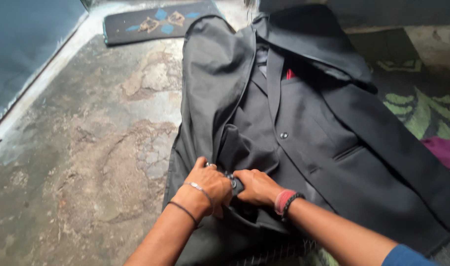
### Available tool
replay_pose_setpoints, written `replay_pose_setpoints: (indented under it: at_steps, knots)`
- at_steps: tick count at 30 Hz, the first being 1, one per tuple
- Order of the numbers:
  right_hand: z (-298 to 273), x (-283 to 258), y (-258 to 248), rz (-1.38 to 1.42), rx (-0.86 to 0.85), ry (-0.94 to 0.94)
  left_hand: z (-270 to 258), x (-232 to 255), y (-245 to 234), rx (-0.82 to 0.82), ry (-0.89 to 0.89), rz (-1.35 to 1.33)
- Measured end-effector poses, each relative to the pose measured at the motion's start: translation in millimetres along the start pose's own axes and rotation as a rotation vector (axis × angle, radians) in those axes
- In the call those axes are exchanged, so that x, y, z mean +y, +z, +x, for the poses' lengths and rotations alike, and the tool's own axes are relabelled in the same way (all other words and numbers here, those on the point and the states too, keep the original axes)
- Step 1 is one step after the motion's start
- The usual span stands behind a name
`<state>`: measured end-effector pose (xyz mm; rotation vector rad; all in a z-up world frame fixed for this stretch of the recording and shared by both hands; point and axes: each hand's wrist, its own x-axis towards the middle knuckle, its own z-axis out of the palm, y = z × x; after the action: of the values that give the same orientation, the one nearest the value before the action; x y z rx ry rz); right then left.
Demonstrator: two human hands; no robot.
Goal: The person places a black suit jacket on a hanger and inserts it into a black garment bag. They then fold the jacket's sleeves and body to fit inside the bag and zip the garment bag closed.
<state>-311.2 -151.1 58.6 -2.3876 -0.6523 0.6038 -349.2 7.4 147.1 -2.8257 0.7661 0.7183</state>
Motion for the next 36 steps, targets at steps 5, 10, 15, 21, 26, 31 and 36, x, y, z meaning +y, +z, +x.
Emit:
replay_pose_setpoints:
  at_steps: [5,10,15,21,26,31,36]
  knots:
    - [30.8,3.9,17.7,0.131,0.270,0.157,-14.1,0.9,-4.2,0.113,0.147,-0.153]
    - [57.9,22.2,30.4,0.266,0.398,0.183,-17.0,5.9,-5.0,0.002,0.148,-0.153]
    - [78.9,27.4,16.8,0.217,0.402,0.182,-12.9,26.5,10.3,-0.049,0.138,-0.103]
    - [52.1,-1.4,-5.9,0.292,0.279,0.269,-11.3,41.5,14.6,-0.014,0.272,-0.157]
    - [64.5,33.2,-2.9,0.143,0.110,-0.028,-4.7,57.6,21.1,0.129,0.297,-0.300]
    - [51.5,74.1,11.3,0.007,-0.173,-0.159,1.8,32.0,19.9,0.136,0.277,-0.441]
    - [38.3,32.2,-7.6,-0.185,-0.495,-0.196,4.4,0.4,12.1,0.249,0.050,0.165]
